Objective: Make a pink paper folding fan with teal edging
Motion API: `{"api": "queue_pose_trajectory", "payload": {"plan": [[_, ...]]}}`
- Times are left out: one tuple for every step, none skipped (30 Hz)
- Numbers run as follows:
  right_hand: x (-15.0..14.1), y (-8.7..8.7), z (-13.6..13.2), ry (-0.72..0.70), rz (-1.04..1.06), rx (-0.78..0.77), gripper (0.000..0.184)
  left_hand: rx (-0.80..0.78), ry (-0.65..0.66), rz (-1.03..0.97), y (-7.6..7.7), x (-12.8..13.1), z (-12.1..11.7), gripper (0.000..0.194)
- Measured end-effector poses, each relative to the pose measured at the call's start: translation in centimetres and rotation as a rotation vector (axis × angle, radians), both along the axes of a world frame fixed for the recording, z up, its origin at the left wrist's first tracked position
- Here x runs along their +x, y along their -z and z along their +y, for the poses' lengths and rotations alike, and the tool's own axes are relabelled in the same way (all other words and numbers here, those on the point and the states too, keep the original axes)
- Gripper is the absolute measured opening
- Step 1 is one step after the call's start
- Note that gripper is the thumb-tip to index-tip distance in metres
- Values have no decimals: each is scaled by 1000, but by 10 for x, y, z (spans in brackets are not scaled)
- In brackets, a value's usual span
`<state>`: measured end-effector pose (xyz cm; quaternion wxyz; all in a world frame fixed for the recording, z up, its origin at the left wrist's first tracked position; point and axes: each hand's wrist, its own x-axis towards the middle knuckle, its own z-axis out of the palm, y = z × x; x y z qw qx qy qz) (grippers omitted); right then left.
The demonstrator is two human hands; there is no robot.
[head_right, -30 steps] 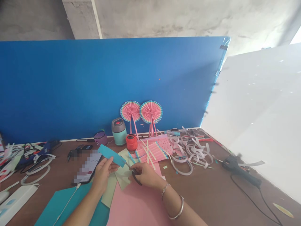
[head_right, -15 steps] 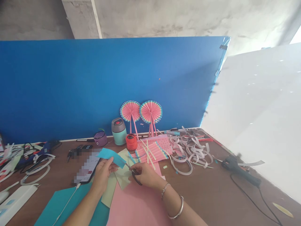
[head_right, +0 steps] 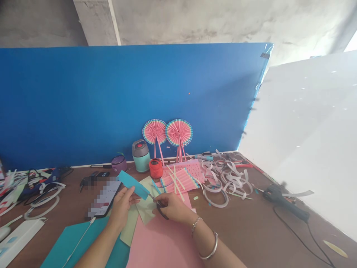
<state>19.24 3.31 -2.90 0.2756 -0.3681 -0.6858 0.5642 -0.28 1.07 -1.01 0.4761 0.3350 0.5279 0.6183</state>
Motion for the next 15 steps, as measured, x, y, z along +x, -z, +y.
{"api": "queue_pose_trajectory", "payload": {"plan": [[0, 0, 0, 4, -2, 0, 23, 1, 1, 0, 0, 0, 0, 42], [0, 0, 0, 8, -7, -4, 25, 1, 2, 2, 0, 0, 0, 42], [0, 0, 0, 13, -14, -9, 26, 2, 3, 3, 0, 0, 0, 42], [0, 0, 0, 18, -22, -12, 27, 2, 3, 2, 0, 0, 0, 42], [0, 0, 0, 21, -27, -12, 28, 3, 4, -1, 0, 0, 0, 42], [0, 0, 0, 22, -29, -9, 27, 3, 3, -5, 0, 0, 0, 42], [0, 0, 0, 20, -31, -4, 26, 3, 4, -8, 0, 0, 0, 42], [0, 0, 0, 16, -32, 1, 25, 3, 3, -10, 1, 0, 0, 42], [0, -1, 0, 12, -32, 4, 23, 3, 3, -11, 1, 0, 0, 42], [0, -1, 0, 9, -33, 6, 22, 5, 3, -10, 1, 0, 1, 41], [0, -2, 0, 9, -35, 10, 21, 7, 2, -9, 1, 0, 1, 41], [0, -2, 0, 11, -36, 17, 21, 7, 3, -8, 1, 0, 1, 41], [0, -2, 0, 15, -35, 25, 20, 7, 4, -8, 1, 0, 1, 41], [0, -2, -1, 19, -33, 31, 20, 7, 4, -8, 1, 0, 1, 41], [0, -2, -1, 21, -32, 32, 21, 6, 3, -8, 1, 0, 1, 41]]}}
